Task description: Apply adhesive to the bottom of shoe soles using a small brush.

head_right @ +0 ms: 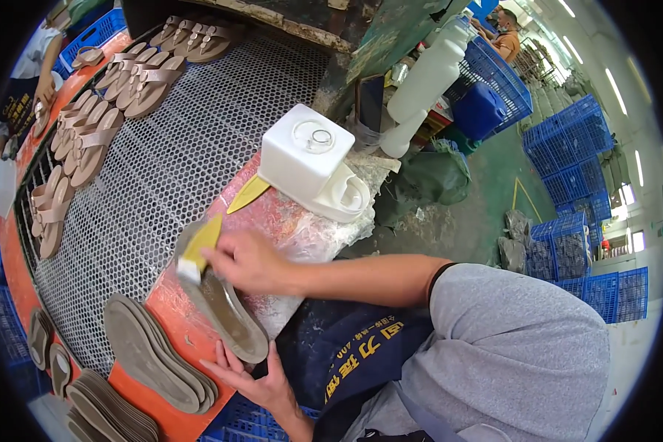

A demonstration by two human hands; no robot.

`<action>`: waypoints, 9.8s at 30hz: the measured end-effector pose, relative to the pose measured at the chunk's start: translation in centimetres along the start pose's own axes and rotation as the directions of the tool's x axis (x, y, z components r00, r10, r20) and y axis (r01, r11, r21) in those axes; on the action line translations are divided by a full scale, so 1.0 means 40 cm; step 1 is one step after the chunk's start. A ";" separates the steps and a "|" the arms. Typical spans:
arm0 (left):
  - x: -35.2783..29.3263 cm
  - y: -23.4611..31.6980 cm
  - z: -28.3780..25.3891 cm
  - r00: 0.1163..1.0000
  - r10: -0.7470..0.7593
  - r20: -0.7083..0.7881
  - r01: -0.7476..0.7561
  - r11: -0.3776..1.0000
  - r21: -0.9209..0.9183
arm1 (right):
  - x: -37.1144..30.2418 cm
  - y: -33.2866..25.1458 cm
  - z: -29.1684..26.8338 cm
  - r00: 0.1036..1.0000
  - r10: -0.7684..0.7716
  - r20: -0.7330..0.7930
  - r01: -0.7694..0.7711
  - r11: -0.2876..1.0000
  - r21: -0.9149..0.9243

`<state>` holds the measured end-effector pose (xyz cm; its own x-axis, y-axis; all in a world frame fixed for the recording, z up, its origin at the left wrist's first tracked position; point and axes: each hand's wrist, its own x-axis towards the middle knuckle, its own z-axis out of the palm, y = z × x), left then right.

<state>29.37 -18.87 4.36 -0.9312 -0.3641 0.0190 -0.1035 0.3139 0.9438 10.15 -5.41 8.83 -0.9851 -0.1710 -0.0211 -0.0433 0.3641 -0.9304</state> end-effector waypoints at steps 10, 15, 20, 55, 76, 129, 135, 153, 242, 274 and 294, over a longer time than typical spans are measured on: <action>-0.018 -0.004 0.000 0.998 0.036 -0.045 -0.030 0.991 0.130 | -0.135 -0.010 -0.012 0.977 0.149 0.154 -0.174 0.971 0.163; -0.050 -0.025 0.009 0.983 -0.044 -0.175 0.051 0.998 0.032 | -0.226 -0.031 -0.029 0.868 0.084 0.489 -0.217 0.950 0.224; -0.061 -0.040 -0.011 0.987 0.009 -0.159 0.017 0.987 0.161 | -0.193 0.003 -0.064 0.847 -0.028 0.531 -0.068 0.985 0.161; 0.051 0.104 0.024 0.996 0.082 -0.015 -0.073 0.943 0.323 | 0.072 0.013 -0.082 0.990 0.134 -0.051 -0.132 0.990 0.044; 0.044 0.144 0.002 0.997 -0.002 -0.074 0.028 0.935 0.352 | 0.152 -0.003 -0.066 0.999 0.027 0.020 -0.029 0.996 0.081; 0.097 0.250 -0.090 0.997 0.056 0.046 -0.057 0.998 0.015 | -0.015 -0.081 -0.167 0.767 -0.435 0.471 0.097 0.805 0.585; 0.054 0.245 -0.169 0.995 0.012 0.103 -0.003 0.996 -0.087 | -0.044 -0.139 -0.154 0.600 -0.727 0.333 0.474 0.659 0.584; 0.017 0.230 -0.173 0.993 -0.115 -0.009 0.112 0.979 -0.173 | -0.156 -0.090 -0.119 0.453 -0.886 0.096 0.891 0.449 -0.062; -0.019 0.119 -0.060 0.978 0.204 -0.038 -0.190 0.954 0.231 | -0.111 -0.047 -0.052 0.958 0.210 0.198 -0.242 0.957 0.157; 0.018 0.192 -0.061 0.999 0.025 -0.035 -0.006 0.883 0.469 | 0.164 -0.086 0.025 0.762 -0.291 0.579 0.320 0.946 0.054; 0.006 0.188 -0.212 0.887 0.352 -0.300 -0.066 0.740 0.670 | 0.009 -0.066 0.040 0.984 0.167 0.058 -0.173 0.978 0.113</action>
<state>31.31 -24.03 14.27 -0.7571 -0.4757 0.4477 -0.2488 0.8437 0.4757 10.17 -7.89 10.72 -0.9670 -0.1607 -0.1977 0.1470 0.2819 -0.9481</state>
